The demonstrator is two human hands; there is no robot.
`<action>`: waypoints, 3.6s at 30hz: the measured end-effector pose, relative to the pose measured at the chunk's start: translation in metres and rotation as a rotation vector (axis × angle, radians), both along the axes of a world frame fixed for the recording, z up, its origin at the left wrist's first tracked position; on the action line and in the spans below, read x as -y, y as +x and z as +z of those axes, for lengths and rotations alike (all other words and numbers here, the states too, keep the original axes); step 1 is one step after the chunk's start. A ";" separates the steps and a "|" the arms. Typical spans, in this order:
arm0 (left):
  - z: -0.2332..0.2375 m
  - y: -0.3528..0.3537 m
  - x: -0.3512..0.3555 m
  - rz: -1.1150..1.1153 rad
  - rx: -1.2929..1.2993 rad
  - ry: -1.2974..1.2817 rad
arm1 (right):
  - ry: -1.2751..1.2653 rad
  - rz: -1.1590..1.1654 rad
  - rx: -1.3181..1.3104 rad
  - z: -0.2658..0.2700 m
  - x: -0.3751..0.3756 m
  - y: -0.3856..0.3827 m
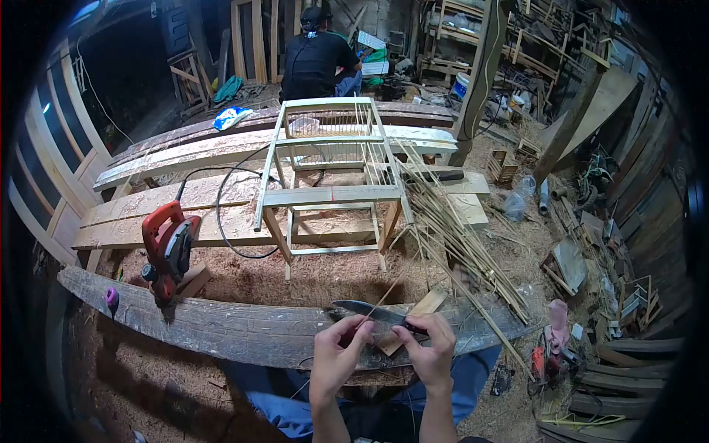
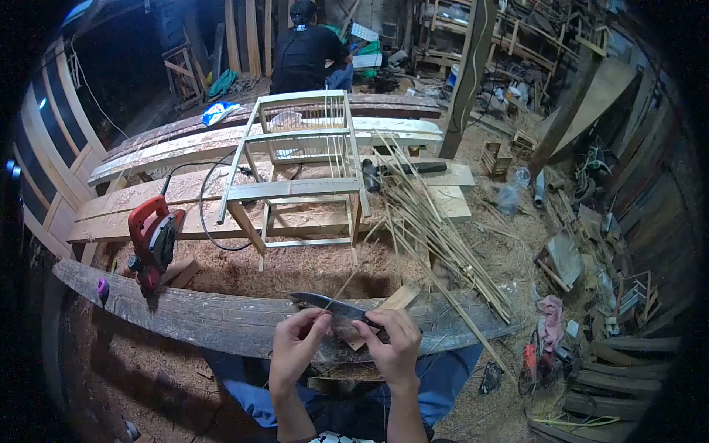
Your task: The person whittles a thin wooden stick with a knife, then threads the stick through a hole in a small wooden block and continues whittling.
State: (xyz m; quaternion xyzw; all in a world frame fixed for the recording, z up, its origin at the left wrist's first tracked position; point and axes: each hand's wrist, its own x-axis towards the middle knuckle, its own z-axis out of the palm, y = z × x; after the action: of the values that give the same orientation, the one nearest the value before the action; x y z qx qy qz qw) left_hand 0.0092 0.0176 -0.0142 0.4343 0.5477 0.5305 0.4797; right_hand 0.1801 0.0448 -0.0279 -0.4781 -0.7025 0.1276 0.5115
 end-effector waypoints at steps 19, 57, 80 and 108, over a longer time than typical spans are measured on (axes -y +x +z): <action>0.005 -0.002 0.001 0.032 -0.093 0.059 | 0.092 0.004 -0.008 -0.008 -0.001 0.001; -0.007 -0.003 0.004 -0.059 0.300 0.031 | -0.097 0.162 -0.144 -0.005 0.008 -0.013; -0.020 0.003 0.004 -0.074 0.194 0.020 | -0.112 0.137 -0.157 -0.007 0.004 -0.003; 0.008 0.015 0.010 -0.027 0.055 0.026 | -0.085 -0.129 -0.281 -0.022 -0.011 0.042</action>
State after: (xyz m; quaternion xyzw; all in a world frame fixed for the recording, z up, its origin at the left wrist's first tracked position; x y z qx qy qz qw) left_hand 0.0247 0.0073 -0.0057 0.4330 0.5214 0.5430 0.4958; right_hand 0.2219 0.0561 -0.0496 -0.5210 -0.5856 0.1897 0.5913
